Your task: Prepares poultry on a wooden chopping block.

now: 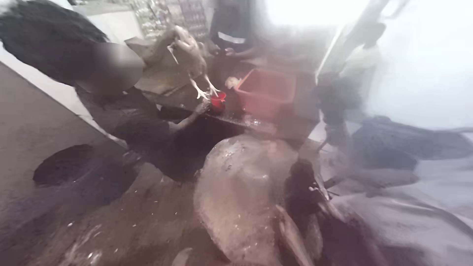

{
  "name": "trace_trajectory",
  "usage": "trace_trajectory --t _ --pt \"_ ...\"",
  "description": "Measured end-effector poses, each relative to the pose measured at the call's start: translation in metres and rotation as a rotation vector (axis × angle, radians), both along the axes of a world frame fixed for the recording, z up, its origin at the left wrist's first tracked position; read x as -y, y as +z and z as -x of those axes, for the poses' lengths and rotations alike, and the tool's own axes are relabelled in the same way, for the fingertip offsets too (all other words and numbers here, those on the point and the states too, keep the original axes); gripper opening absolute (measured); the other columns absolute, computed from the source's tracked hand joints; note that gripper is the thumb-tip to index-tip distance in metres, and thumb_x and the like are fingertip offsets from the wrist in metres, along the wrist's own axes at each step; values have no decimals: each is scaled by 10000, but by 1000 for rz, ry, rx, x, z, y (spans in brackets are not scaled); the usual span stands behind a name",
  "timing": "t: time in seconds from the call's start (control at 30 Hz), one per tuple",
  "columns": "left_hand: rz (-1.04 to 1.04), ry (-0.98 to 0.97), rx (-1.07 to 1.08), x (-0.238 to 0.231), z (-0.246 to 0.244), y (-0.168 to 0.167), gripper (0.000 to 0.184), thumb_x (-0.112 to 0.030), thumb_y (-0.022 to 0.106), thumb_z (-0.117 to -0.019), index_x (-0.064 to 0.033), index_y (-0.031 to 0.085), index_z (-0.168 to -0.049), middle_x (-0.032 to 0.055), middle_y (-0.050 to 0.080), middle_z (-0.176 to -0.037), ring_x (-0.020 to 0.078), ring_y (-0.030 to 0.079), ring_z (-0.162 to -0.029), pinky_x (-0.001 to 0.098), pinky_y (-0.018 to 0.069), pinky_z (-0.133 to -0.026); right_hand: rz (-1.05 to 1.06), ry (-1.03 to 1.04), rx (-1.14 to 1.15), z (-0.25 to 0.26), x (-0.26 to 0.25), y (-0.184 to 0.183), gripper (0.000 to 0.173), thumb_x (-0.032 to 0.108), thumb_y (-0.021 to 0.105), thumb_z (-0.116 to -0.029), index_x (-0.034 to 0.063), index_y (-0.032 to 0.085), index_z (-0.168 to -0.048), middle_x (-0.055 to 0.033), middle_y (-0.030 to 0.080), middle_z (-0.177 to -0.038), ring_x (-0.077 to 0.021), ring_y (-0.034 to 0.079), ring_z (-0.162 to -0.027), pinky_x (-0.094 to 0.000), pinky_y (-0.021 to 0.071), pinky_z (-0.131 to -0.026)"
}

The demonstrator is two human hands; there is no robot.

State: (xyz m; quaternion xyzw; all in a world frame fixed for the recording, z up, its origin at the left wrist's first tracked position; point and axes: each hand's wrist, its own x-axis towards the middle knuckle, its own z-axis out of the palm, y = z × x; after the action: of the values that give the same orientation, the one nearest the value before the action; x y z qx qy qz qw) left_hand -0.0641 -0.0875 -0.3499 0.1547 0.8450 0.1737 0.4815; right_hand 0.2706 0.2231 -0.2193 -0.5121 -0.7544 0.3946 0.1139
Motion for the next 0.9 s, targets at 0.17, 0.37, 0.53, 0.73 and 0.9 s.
trace_trajectory --t 0.17,0.37,0.53,0.73,0.9 --pt "-261 -238 -10 -16 1 75 459 -280 419 -1112 98 594 -1304 312 654 -1209 393 678 -1049 481 564 -867 -33 15 -5 -5 1 -13 527 83 496 -1025 224 477 -1532 -81 586 -1466 -273 627 -1265 -516 511 -1068" --pt "-306 376 -87 -61 65 3 344 -235 469 -1101 -50 624 -1345 199 693 -1159 295 682 -955 489 554 -869 -36 11 35 -6 0 -10 500 140 501 -1035 214 482 -1529 -69 574 -1481 -239 601 -1301 -463 490 -1100" --pt "-545 415 -140 -116 109 51 368 -244 430 -1113 -15 614 -1335 197 685 -1183 270 686 -977 467 560 -875 -60 31 -46 -5 -8 -20 507 20 517 -988 127 540 -1482 -109 567 -1483 -276 565 -1342 -470 446 -1144" --pt "-699 355 -193 -174 117 104 371 -233 425 -1111 2 606 -1334 188 687 -1174 246 687 -992 426 561 -897 -53 -13 27 -9 -8 -16 522 74 513 -997 180 515 -1508 -142 580 -1457 -332 594 -1294 -536 473 -1096" --pt "-828 178 -266 -226 116 141 320 -195 459 -1093 -15 638 -1289 148 700 -1164 180 694 -955 373 573 -865 -35 -26 -54 4 -2 -13 467 35 517 -1007 77 540 -1472 -176 571 -1458 -341 553 -1343 -500 429 -1151"
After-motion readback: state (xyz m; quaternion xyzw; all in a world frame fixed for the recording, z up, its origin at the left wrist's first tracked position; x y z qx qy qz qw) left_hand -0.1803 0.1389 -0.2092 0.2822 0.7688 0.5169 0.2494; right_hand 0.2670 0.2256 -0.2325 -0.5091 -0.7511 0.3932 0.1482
